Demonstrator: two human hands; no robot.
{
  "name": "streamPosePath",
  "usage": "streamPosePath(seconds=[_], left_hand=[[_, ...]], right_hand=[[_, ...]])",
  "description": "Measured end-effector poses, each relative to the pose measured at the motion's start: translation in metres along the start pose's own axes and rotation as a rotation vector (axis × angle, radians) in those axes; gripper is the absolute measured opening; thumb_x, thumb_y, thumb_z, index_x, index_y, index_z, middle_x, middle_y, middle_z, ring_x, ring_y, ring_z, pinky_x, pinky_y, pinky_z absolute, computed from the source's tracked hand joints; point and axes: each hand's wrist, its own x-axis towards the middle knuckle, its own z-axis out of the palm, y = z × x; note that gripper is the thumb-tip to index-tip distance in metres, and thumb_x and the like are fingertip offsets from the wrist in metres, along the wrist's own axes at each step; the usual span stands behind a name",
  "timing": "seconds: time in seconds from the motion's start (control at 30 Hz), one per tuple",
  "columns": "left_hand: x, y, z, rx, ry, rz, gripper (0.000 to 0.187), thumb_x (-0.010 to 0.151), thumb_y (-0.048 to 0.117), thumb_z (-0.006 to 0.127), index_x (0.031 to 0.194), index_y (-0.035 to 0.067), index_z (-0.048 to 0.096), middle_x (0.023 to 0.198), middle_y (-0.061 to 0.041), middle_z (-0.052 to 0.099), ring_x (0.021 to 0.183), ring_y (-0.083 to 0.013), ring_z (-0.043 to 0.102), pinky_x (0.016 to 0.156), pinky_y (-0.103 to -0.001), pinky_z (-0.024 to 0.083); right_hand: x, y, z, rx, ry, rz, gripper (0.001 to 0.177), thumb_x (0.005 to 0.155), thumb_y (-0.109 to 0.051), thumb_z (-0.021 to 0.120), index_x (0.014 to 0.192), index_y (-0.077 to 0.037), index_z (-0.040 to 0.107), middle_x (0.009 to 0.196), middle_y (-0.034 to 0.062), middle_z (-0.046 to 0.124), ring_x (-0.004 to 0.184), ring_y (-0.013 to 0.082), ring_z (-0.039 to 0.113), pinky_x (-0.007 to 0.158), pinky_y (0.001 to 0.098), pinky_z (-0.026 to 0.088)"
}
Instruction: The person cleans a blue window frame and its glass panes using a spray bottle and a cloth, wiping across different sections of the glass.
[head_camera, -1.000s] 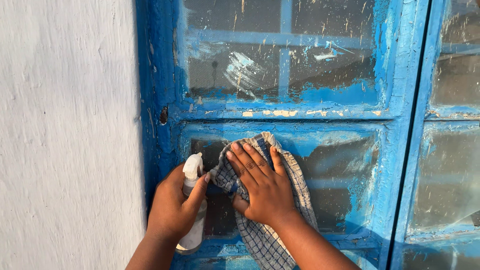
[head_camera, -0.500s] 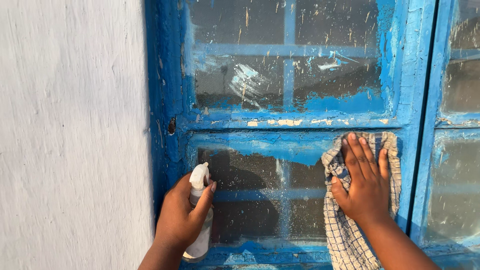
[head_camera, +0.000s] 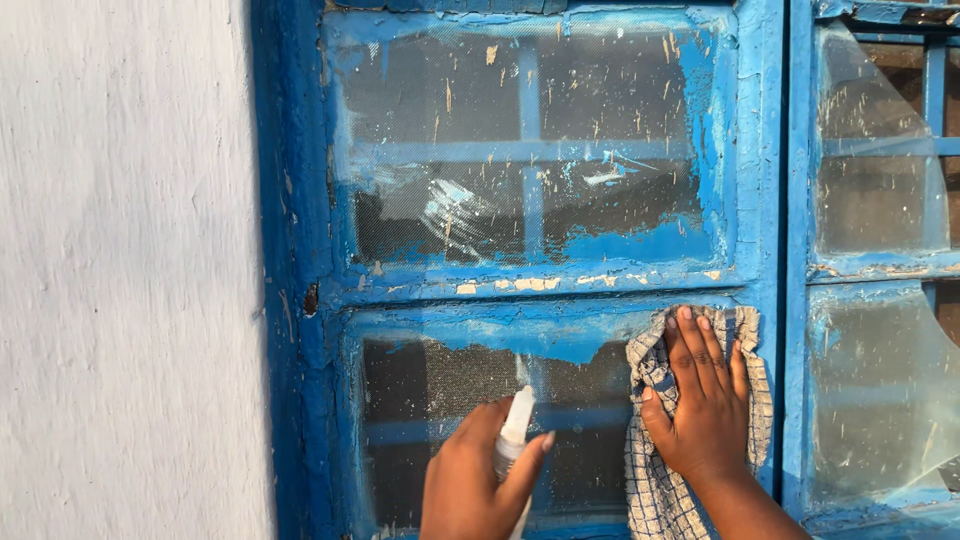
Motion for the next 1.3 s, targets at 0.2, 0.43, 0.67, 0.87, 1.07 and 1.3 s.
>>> streamPosePath(seconds=[0.2,0.43,0.67,0.87,1.07,1.3], left_hand=[[0.012,0.028,0.036,-0.132,-0.132,-0.357,0.037,0.083,0.041,0.075,0.099,0.008,0.075,0.085,-0.01,0.078,0.081,-0.0238,0.081,0.076,-0.039,0.06],[-0.031,-0.046,0.087,-0.284,-0.234,-0.317,0.049,0.075,0.038,0.087,0.11,0.007,0.074,0.09,-0.012,0.078,0.086,-0.0189,0.082,0.079,-0.036,0.063],[-0.051,-0.095,0.111,-0.178,-0.32,-0.324,0.041,0.077,0.032,0.09,0.104,0.005,0.076,0.089,-0.014,0.08,0.088,-0.0155,0.082,0.085,-0.031,0.06],[-0.011,-0.019,0.08,-0.594,-0.021,-0.347,0.047,0.077,0.02,0.082,0.121,0.009,0.07,0.089,-0.007,0.079,0.072,-0.0137,0.074,0.064,-0.032,0.059],[0.013,0.024,0.049,-0.29,-0.146,-0.574,0.03,0.094,0.031,0.072,0.111,0.006,0.07,0.078,-0.01,0.078,0.066,-0.0139,0.077,0.064,-0.029,0.057],[-0.015,-0.024,0.082,-0.455,-0.218,-0.577,0.038,0.083,0.02,0.078,0.117,0.006,0.071,0.082,-0.007,0.078,0.063,-0.0182,0.077,0.062,-0.037,0.062]], right_hand=[[-0.002,0.002,0.0,-0.023,-0.027,0.01,0.081,0.083,-0.032,0.054,0.158,-0.009,0.033,0.168,0.0085,0.029,0.155,0.0267,0.024,0.127,0.0543,0.01],[-0.002,0.003,0.0,-0.01,-0.019,0.0,0.082,0.082,-0.032,0.054,0.158,-0.01,0.033,0.168,0.0084,0.029,0.156,0.0261,0.024,0.127,0.0539,0.01],[-0.004,0.002,-0.001,-0.006,-0.017,0.008,0.083,0.083,-0.033,0.054,0.159,-0.01,0.033,0.168,0.0083,0.029,0.156,0.0257,0.024,0.127,0.0519,0.011],[-0.005,0.003,-0.001,-0.007,-0.016,0.001,0.082,0.081,-0.034,0.054,0.157,-0.01,0.034,0.168,0.0084,0.03,0.156,0.0256,0.025,0.127,0.0527,0.011],[-0.006,0.005,0.0,-0.009,-0.021,0.0,0.082,0.082,-0.035,0.054,0.157,-0.009,0.035,0.168,0.0086,0.03,0.155,0.0259,0.025,0.126,0.0535,0.011],[-0.008,0.007,0.002,-0.017,-0.025,-0.001,0.081,0.081,-0.034,0.053,0.156,-0.01,0.035,0.167,0.0083,0.031,0.155,0.0252,0.025,0.127,0.0542,0.011]])
